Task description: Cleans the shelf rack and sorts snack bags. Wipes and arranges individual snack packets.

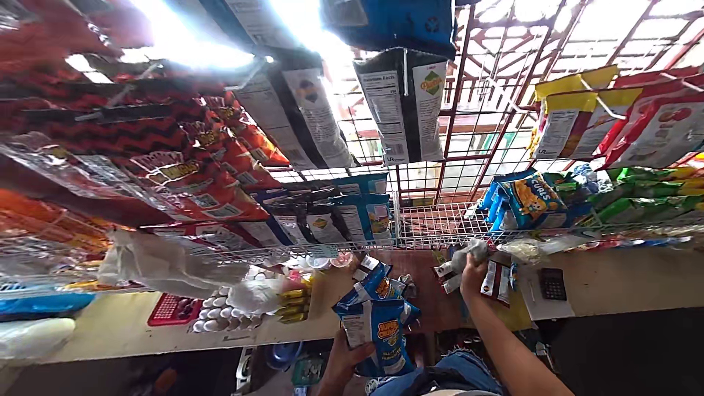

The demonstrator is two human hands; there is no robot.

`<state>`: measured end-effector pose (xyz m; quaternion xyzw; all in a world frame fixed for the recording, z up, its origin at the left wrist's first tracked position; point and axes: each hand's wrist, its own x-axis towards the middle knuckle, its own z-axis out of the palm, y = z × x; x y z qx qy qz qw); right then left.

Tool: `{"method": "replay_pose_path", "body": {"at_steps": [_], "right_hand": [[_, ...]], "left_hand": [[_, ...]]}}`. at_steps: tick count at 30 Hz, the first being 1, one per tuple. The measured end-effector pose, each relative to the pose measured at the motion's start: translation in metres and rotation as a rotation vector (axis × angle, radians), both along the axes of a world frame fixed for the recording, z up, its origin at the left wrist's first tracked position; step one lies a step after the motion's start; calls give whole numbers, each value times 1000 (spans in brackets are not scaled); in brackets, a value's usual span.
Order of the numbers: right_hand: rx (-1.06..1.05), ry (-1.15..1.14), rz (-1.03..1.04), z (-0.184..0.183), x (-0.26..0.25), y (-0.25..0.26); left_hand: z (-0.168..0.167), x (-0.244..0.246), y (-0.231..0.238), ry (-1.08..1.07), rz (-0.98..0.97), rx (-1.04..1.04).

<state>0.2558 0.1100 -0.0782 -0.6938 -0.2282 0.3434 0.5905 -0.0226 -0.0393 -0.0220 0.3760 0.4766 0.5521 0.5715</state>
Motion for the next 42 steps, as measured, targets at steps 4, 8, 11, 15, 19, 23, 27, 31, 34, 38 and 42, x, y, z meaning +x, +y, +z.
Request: {"method": "replay_pose_path", "body": {"at_steps": [4, 8, 11, 15, 19, 23, 27, 31, 34, 38, 42], "right_hand": [[38, -243, 216, 2, -55, 23], [-146, -346, 833, -3, -97, 12], [-338, -331, 1161, -41, -89, 5], [-753, -275, 1217, -107, -49, -44], [-911, -250, 1080, -138, -18, -72], [-804, -243, 1104, -136, -7, -51], [-618, -289, 1201, -107, 5, -23], [-389, 72, 1060, -81, 12, -34], [-350, 520, 1072, -60, 8, -58], [-275, 585, 1063, -79, 14, -86], [-568, 419, 875, -117, 40, -105]], "left_hand": [[0, 3, -2, -31, 3, 15], [-2, 9, -1, -34, -34, 13], [-4, 8, -4, 12, -57, -11], [-12, 2, -10, 82, -32, -87], [-19, 7, -9, 73, -30, -189], [-22, 18, 1, 37, -32, -251], [-26, 26, 12, 14, -69, -244], [-44, 28, 22, -12, -131, -279], [-61, 34, 31, -51, -201, -388], [-90, 56, 48, -82, -325, -571], [-139, 86, 59, -115, -405, -713]]}}
